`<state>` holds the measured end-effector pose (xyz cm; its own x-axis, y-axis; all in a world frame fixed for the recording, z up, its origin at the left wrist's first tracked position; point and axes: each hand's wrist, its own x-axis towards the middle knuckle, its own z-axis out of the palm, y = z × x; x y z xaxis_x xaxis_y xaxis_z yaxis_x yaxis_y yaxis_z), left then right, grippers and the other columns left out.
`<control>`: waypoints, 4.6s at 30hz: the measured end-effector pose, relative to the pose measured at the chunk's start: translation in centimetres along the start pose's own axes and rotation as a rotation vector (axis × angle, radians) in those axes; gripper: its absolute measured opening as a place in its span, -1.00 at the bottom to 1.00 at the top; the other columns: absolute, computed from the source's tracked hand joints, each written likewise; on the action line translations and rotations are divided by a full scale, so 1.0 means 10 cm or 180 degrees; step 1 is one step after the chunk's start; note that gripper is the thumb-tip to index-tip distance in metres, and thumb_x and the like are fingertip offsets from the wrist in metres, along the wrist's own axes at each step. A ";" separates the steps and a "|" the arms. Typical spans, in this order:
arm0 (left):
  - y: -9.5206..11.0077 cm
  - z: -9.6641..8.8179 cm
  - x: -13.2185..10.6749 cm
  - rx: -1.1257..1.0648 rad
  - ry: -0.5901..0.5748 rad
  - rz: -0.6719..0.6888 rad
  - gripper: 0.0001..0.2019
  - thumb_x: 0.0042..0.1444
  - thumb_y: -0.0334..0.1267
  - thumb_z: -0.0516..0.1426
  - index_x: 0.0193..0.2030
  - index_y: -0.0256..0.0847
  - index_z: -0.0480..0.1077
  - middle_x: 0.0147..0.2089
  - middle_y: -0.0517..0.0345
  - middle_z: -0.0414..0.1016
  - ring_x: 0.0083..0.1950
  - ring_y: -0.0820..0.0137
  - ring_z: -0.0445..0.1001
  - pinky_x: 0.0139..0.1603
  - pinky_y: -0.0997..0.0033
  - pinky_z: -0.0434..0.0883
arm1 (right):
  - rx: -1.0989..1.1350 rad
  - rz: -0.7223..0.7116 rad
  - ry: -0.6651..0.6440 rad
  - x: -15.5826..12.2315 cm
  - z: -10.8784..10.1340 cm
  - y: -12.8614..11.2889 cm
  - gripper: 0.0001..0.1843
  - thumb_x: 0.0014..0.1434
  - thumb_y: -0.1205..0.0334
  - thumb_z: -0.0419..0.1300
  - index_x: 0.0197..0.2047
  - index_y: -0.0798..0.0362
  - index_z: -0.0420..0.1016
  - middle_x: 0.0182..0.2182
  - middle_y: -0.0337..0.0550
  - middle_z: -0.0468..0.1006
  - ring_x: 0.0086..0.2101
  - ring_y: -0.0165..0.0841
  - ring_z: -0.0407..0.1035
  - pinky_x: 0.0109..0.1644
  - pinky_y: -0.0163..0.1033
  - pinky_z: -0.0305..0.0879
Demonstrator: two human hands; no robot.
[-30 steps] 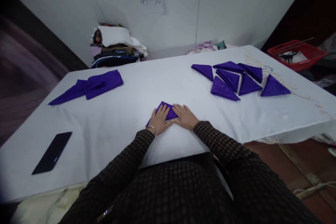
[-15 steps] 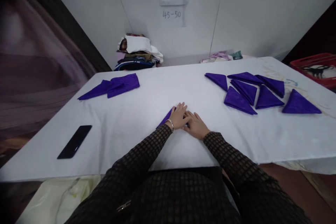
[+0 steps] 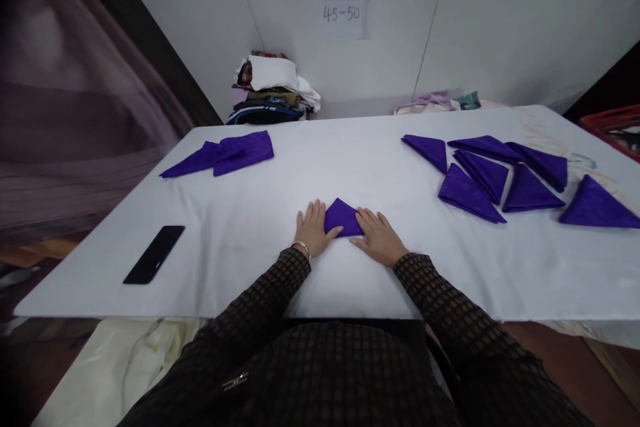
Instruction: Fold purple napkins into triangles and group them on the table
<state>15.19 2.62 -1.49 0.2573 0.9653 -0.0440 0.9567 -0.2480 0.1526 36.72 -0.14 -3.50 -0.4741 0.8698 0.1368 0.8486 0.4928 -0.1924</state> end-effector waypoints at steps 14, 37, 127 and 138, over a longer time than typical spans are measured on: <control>-0.62 0.03 -0.52 -0.0558 0.0637 0.0407 -0.45 0.14 -0.01 0.08 0.22 -0.24 0.24 0.22 -0.10 0.33 0.25 0.19 0.25 0.27 0.09 0.16 | 0.0019 0.0057 0.0007 0.00 -0.04 0.00 -0.24 0.27 -0.19 -0.17 0.37 0.13 -0.04 0.32 0.08 0.02 0.29 -0.14 -0.09 0.29 0.08 -0.09; -0.43 -0.04 -0.43 -0.0940 0.0720 -0.0209 -0.78 0.15 -0.29 0.06 -0.14 -0.09 0.50 -0.18 0.16 0.55 -0.07 0.33 0.44 0.01 0.31 0.37 | 0.0190 0.0069 0.0023 -0.01 -0.06 0.02 -0.30 0.27 -0.13 -0.11 0.37 0.05 -0.03 0.32 0.05 0.06 0.28 -0.10 -0.05 0.28 0.13 -0.07; 0.29 0.09 0.03 -0.0065 0.0196 0.0141 -0.21 0.15 0.28 -0.30 0.40 -0.18 -0.12 0.46 0.07 -0.27 0.45 0.13 -0.33 0.35 -0.18 -0.31 | -0.0170 0.0059 -0.0142 0.01 -0.04 0.03 -0.40 0.31 -0.09 -0.14 0.32 -0.04 0.13 0.34 0.00 -0.02 0.29 -0.09 -0.09 0.27 0.13 -0.08; -0.05 0.02 -0.15 -0.0223 -0.0062 -0.0295 -0.23 0.18 0.23 -0.33 0.38 -0.23 -0.05 0.44 0.03 -0.11 0.44 0.18 -0.20 0.37 -0.10 -0.20 | -0.0164 -0.0029 -0.0018 -0.01 -0.02 0.03 -0.40 0.31 -0.10 -0.18 0.32 -0.06 0.12 0.34 -0.02 -0.02 0.29 -0.11 -0.08 0.28 0.11 -0.07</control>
<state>14.36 1.30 -1.67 0.1713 0.9820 -0.0800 0.9648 -0.1508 0.2155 37.03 -0.07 -3.37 -0.4830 0.8655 0.1329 0.8552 0.4989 -0.1408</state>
